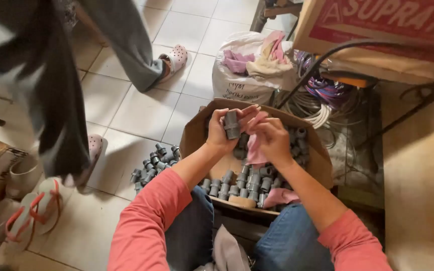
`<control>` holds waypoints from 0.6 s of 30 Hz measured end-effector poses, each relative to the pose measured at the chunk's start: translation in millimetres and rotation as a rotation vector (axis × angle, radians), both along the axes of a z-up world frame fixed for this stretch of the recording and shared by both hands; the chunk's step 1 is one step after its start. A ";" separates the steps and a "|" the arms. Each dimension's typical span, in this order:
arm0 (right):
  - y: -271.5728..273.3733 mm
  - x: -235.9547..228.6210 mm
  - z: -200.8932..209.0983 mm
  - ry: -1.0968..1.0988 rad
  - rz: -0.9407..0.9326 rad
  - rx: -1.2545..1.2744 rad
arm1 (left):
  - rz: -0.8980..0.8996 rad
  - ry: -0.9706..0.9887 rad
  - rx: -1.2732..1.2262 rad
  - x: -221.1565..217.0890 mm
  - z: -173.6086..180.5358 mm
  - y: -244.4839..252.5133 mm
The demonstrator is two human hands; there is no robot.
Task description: The person sits on the floor and wipes small gray metal parts one by one using a pink cloth. They pick each part from a cardboard box, rub it with the cloth, and place it back into the box. The process is repeated continuously throughout the clip.
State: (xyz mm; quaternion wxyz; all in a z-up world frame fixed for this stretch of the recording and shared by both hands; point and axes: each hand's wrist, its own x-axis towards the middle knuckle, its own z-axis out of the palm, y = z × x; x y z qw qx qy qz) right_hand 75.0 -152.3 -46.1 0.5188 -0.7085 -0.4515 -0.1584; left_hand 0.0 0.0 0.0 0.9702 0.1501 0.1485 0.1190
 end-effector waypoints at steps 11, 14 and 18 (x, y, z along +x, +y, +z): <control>11.0 -26.1 49.9 0.377 0.349 -0.063 | -0.199 -0.090 0.046 -13.8 8.5 -7.1; 5.8 -16.7 44.2 0.430 0.367 -0.116 | -0.214 0.021 0.256 -1.9 -23.2 -9.0; -3.6 12.1 9.8 0.156 0.112 -0.104 | -0.124 0.293 0.483 6.6 -38.1 -12.8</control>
